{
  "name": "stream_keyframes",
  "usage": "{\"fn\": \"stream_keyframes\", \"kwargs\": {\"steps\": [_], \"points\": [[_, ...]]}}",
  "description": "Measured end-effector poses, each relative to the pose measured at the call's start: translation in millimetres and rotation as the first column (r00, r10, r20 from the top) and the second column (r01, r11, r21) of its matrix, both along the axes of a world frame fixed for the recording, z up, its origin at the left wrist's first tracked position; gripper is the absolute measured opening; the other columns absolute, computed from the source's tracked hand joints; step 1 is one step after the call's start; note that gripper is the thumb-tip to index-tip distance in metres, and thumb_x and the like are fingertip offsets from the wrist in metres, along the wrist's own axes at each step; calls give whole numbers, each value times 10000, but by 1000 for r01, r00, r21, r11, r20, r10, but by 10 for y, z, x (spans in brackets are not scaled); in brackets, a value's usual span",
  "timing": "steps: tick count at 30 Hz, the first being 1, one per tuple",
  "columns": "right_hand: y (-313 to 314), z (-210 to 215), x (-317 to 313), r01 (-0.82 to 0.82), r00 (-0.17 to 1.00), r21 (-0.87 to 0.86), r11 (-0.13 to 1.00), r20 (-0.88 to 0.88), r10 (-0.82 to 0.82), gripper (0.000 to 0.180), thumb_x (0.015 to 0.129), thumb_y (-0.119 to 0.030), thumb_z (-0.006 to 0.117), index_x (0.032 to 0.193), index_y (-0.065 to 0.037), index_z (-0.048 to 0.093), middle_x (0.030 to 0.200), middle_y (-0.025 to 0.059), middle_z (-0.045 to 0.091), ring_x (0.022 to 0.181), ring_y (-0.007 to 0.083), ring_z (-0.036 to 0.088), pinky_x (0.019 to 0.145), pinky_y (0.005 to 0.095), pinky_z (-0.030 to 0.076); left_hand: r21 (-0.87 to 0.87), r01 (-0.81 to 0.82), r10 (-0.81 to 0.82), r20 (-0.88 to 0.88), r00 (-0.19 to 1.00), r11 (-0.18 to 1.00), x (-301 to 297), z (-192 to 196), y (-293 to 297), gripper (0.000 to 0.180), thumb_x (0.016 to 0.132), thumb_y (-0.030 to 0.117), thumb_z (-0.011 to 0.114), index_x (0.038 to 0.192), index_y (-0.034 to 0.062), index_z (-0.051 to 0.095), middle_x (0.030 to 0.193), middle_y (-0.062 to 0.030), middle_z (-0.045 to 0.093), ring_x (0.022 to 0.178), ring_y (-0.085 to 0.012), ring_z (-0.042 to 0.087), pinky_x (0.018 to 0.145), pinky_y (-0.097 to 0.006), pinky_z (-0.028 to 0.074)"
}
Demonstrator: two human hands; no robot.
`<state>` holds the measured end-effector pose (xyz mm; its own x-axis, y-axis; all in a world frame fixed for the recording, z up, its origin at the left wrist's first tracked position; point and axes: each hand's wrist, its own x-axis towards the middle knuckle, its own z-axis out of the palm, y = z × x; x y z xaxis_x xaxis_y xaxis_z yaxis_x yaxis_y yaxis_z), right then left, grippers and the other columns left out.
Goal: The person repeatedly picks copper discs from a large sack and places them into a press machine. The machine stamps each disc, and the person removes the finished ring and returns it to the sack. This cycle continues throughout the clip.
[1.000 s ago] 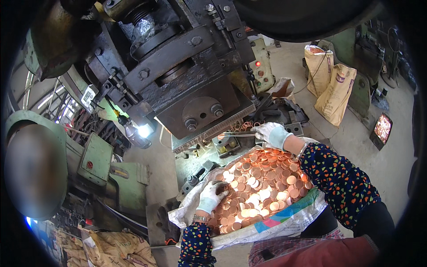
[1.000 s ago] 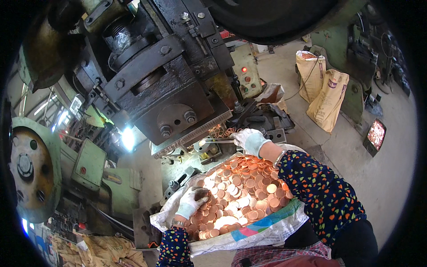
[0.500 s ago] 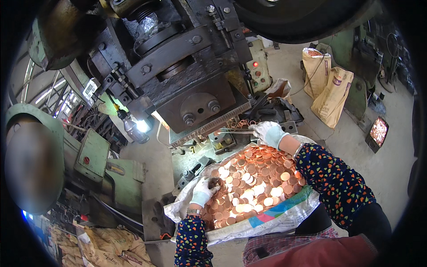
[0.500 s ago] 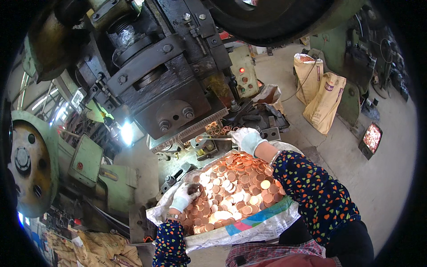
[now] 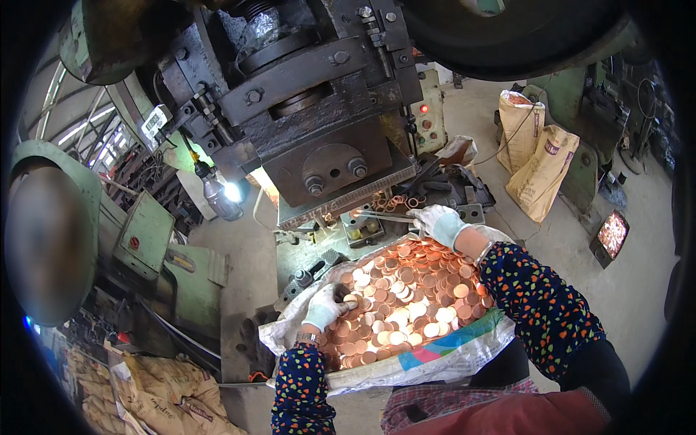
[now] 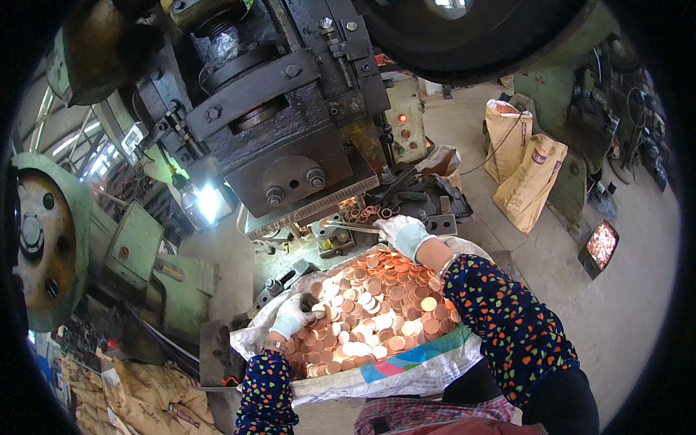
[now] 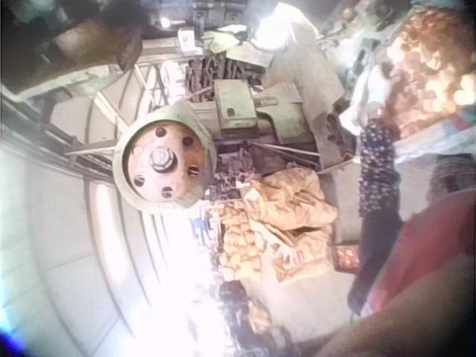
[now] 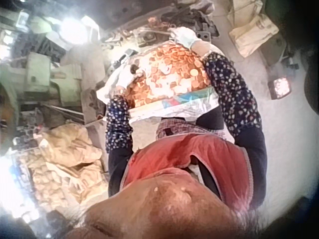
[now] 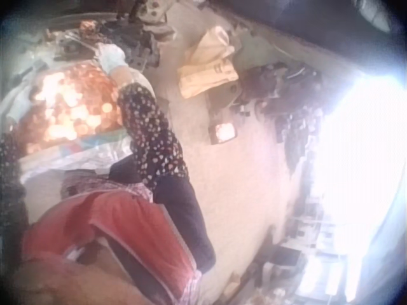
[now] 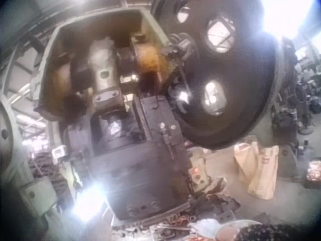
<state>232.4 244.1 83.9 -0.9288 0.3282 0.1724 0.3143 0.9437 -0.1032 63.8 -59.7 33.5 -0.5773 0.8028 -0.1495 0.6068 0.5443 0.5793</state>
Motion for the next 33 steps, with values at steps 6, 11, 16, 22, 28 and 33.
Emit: {"fn": "stream_keyframes", "kwargs": {"steps": [6,11,16,22,28,33], "points": [[-337,-35,422,-62,996,-152,987,51,70,383,925,-376,464,1214,-144,557,964,144,658,868,292,642,761,387,511,159,19,-8,-69,998,987,-41,-105,-19,307,748,337,729,936,98,688,878,-72,696,798,-193,663,736,-322,515],[-568,-383,800,-81,995,-777,624,-22,102,380,906,-305,539,1244,-132,553,1024,159,652,952,248,636,828,368,486,420,-38,-26,145,989,907,-323,-402,163,215,778,160,710,936,23,660,821,-99,690,741,-185,659,681,-304,519],[-520,-787,791,-309,931,-625,717,-352,95,308,918,-264,538,1160,-82,591,921,172,656,819,318,631,732,394,491,358,99,-178,194,965,928,-353,-131,494,470,749,132,736,1155,-6,544,1017,-136,630,909,-215,609,802,-306,498],[-514,-977,768,-243,931,-598,764,-364,12,335,925,-323,505,1164,-112,605,914,148,636,878,304,596,806,402,429,-13,228,-218,-348,912,974,-119,273,618,726,716,312,768,1308,13,470,1250,-230,529,1116,-328,529,963,-362,432],[-486,-932,763,-243,940,-634,734,-341,17,347,921,-330,500,1168,-110,603,932,145,635,910,305,588,814,401,425,11,299,-261,-461,848,954,-353,-2,619,818,724,385,755,1386,70,392,1333,-218,471,1224,-333,453,1052,-364,349],[-475,-914,760,-249,942,-639,727,-335,28,363,911,-341,510,1173,-105,595,961,149,633,924,309,588,827,395,428,167,267,-225,-233,946,949,-410,-12,641,738,745,358,736,1335,62,405,1273,-194,489,1170,-307,462,1005,-349,356]]}}
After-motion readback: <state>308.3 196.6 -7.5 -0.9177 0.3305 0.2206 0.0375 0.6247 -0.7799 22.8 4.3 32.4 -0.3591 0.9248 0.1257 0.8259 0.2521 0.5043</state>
